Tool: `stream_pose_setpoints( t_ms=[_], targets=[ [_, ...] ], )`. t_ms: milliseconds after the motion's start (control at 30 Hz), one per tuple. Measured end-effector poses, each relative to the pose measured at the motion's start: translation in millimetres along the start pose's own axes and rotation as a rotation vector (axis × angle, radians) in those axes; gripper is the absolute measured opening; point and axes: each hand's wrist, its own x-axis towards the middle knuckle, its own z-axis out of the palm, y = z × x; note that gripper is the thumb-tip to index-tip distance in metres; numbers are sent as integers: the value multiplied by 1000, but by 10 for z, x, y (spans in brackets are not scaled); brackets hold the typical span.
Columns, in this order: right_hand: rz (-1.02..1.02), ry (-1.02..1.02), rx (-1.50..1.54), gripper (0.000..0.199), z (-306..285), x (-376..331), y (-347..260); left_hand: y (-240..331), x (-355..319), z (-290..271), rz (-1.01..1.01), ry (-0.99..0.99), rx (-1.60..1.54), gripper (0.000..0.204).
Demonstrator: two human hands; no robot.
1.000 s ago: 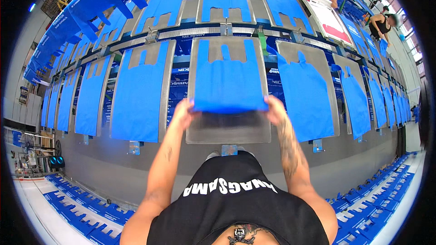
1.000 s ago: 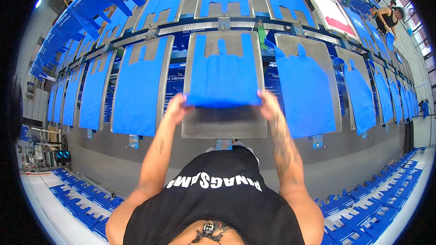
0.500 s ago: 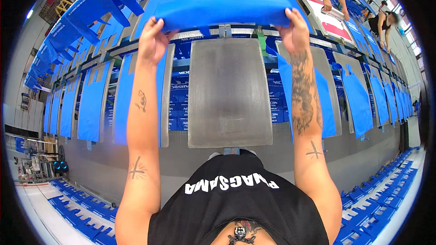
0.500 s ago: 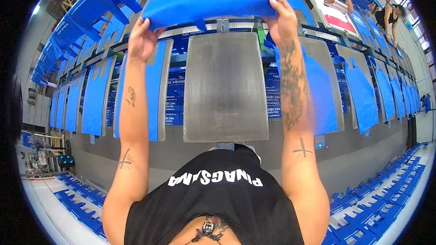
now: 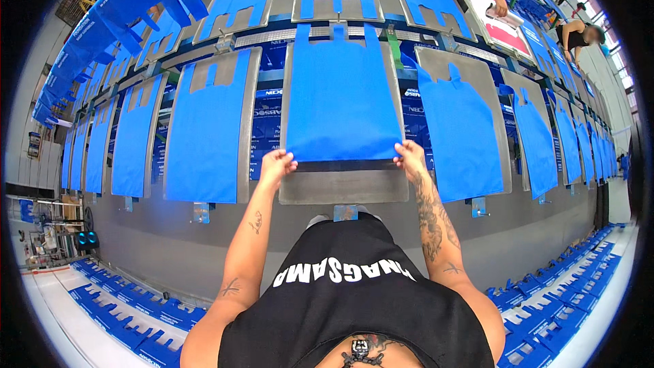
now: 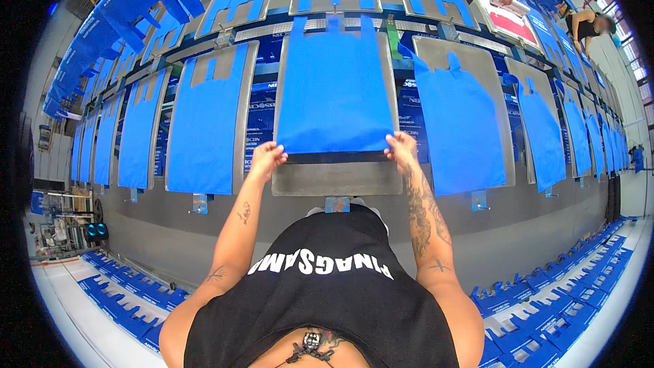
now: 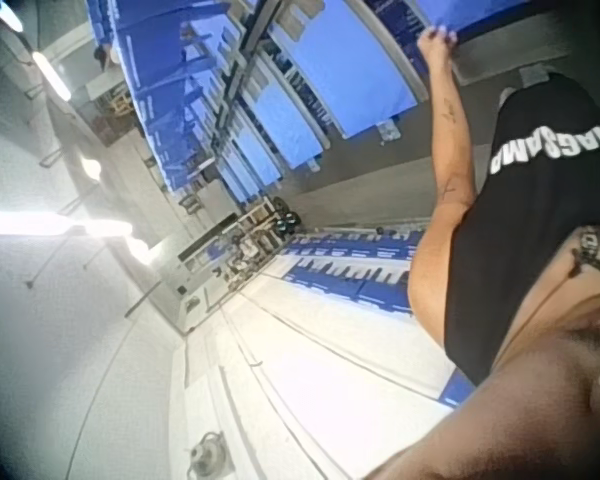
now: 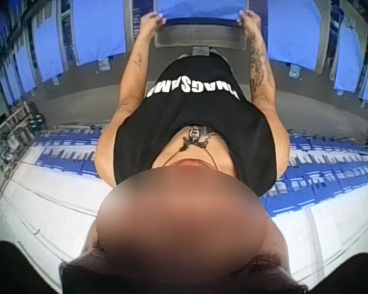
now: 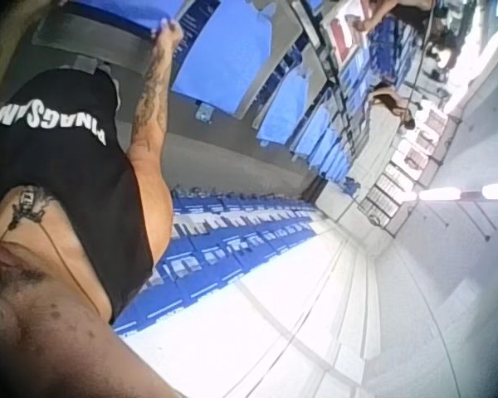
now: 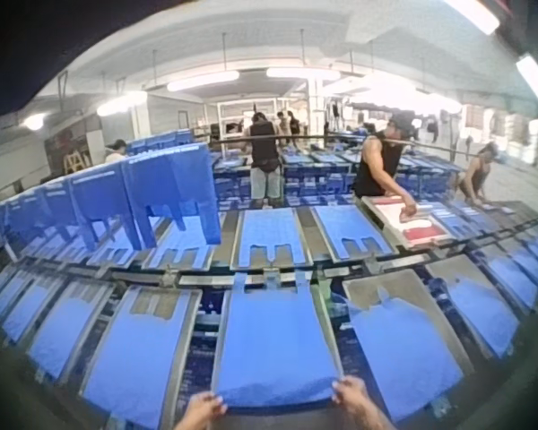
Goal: The person repeatedly picks up blue rectangular sheets and places them onto gray rectangular boards mounted on a wall rack. They smooth each sheet with both hands to ensure it adheres flatly, then move to the next board in sequence. The process is continuous and repetitive throughout the clip.
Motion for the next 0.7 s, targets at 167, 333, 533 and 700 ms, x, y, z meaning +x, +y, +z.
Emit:
stream_pose_setpoints(
  t_ms=[167, 333, 533, 700],
  targets=[
    [131, 58, -24, 19, -148, -374, 407, -412, -324, -47, -68, 75, 109, 16],
    [113, 87, -84, 22, -246, -541, 593, -630, -535, -33, -12, 143, 197, 19],
    [78, 125, -212, 23, -271, -690, 668, -604, -710, -6, 42, 228, 441, 20],
    [-19, 175, -346, 28, -293, -791, 738, -623, -805, -59, 100, 264, 643, 16]
  ],
)
